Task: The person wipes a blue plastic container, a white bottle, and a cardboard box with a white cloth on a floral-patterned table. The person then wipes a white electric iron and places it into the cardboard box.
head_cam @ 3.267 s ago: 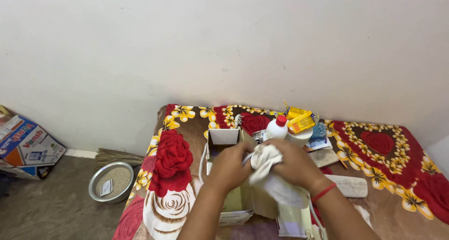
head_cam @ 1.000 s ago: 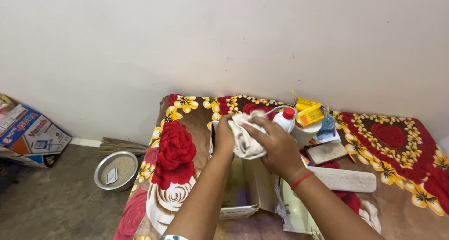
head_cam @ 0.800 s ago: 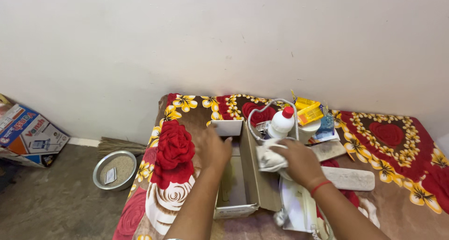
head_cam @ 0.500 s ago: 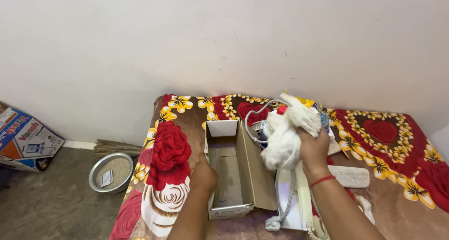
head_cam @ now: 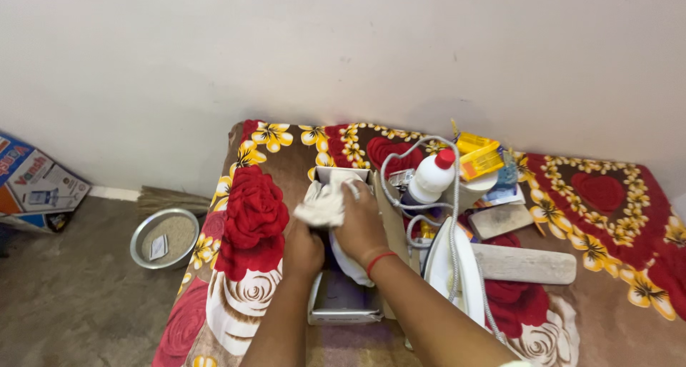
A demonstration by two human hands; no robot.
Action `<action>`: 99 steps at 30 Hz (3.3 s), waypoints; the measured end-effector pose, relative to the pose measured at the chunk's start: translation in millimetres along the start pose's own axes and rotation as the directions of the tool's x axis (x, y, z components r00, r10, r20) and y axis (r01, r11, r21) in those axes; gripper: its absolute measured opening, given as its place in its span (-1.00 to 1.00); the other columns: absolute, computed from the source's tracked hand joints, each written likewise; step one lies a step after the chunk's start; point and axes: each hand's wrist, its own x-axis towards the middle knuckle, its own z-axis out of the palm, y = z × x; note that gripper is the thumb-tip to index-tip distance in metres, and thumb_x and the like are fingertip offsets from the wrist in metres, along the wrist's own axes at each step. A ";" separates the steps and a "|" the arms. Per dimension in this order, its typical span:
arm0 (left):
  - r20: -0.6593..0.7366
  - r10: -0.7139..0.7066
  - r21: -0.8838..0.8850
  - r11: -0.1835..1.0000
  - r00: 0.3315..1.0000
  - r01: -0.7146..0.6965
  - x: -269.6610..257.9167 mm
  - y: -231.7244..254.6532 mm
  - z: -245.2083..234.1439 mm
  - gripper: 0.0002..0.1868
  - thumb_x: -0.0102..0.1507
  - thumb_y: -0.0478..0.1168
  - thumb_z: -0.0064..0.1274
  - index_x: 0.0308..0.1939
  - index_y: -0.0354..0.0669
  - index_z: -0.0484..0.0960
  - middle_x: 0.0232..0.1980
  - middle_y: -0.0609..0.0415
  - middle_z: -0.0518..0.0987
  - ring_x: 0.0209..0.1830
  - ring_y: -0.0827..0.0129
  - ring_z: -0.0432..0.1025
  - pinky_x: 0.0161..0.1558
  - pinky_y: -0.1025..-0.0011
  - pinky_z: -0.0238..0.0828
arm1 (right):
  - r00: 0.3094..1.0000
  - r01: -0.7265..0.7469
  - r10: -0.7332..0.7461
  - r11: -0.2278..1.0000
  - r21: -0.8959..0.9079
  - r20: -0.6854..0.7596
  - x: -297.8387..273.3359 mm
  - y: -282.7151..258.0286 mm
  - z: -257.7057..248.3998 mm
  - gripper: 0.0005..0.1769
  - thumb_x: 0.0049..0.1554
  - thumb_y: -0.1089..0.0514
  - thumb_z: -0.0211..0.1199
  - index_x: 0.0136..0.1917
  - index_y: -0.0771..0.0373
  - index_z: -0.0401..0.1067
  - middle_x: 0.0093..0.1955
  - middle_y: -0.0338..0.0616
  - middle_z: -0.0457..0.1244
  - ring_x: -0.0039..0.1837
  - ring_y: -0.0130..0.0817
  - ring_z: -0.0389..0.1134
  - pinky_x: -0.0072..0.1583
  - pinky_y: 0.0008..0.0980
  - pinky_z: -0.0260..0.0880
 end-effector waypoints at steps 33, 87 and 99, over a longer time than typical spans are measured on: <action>0.027 -0.186 0.053 0.981 0.982 0.185 -12.8 21.9 3.6 -0.22 0.18 -0.45 -0.26 0.50 0.11 0.21 0.42 -0.10 0.42 0.35 -0.05 0.36 0.28 0.03 0.29 | 0.553 0.401 -0.298 0.914 0.065 0.778 -16.4 38.1 32.2 -0.24 -0.12 -0.05 0.47 0.32 0.22 0.40 0.46 0.23 0.08 0.47 0.19 0.09 0.50 -0.11 0.08; 0.216 -0.503 0.087 0.864 0.837 0.497 -15.1 -17.8 6.3 -0.44 0.40 -0.11 -0.11 0.50 0.24 0.23 0.27 -0.41 0.47 0.26 -0.19 0.41 0.25 0.09 0.31 | 0.801 0.478 -0.451 0.878 0.032 0.394 -113.4 16.4 -30.1 -0.76 -0.08 0.07 0.40 -0.19 0.23 0.51 -0.21 0.04 0.37 -0.07 0.06 0.38 -0.01 -0.01 0.38; -0.094 0.316 0.478 0.846 0.944 -0.236 -51.9 90.9 -12.6 -0.11 0.19 0.01 0.28 0.43 -0.26 0.15 0.48 -0.20 0.22 0.50 -0.08 0.08 0.39 -0.23 0.05 | 0.892 0.212 0.242 0.524 0.825 -0.383 -69.8 66.1 -94.8 -0.57 0.22 0.17 0.30 0.32 0.37 0.39 0.24 -0.18 0.35 0.22 -0.43 0.37 0.24 -0.41 0.39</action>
